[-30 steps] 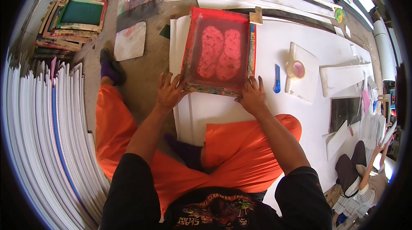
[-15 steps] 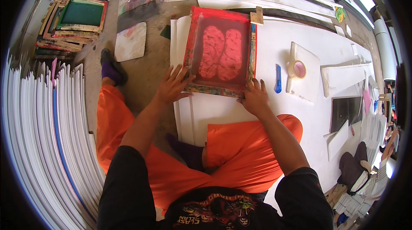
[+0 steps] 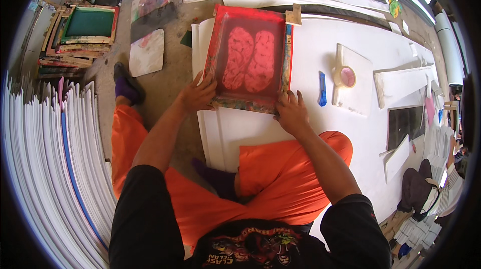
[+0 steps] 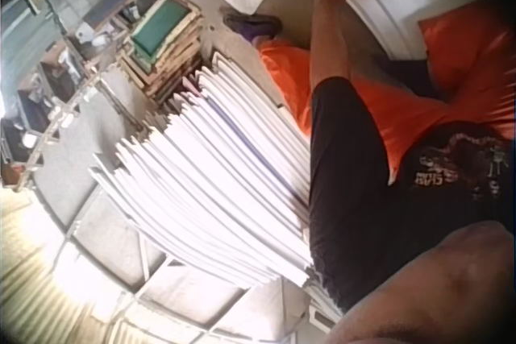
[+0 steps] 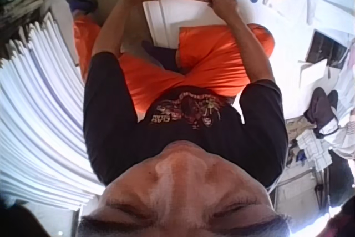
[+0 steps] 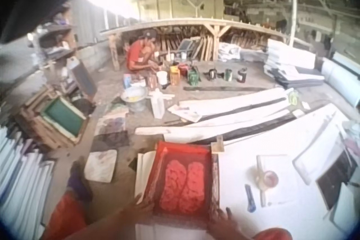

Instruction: The person sits on the floor and secures a pink brain-shaped stencil onto a red screen printing frame using masking tape. They repeatedly apply tape to the edges, smooth the stencil, and adjust the frame's position on the work surface.

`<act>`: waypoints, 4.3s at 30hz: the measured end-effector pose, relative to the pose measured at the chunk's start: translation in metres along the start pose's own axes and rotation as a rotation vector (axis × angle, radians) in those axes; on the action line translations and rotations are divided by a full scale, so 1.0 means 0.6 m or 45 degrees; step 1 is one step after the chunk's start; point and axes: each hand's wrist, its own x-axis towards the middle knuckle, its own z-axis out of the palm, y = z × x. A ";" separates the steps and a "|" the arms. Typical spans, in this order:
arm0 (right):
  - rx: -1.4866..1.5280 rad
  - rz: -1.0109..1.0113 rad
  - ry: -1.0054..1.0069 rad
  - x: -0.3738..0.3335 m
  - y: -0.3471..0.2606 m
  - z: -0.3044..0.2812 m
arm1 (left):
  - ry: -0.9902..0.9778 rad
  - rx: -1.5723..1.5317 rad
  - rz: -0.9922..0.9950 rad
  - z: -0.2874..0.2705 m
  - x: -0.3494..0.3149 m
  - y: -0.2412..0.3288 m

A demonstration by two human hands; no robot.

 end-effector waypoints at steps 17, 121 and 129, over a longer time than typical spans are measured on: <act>-0.069 0.045 -0.262 0.050 -0.003 -0.064 | 0.018 -0.141 -0.177 0.011 -0.015 0.025; -0.100 0.466 0.172 0.262 0.131 -0.017 | -0.366 -0.726 -1.657 0.043 0.179 -0.037; -0.396 0.571 0.309 0.241 0.168 -0.004 | 0.082 -0.298 -1.420 0.040 0.175 -0.026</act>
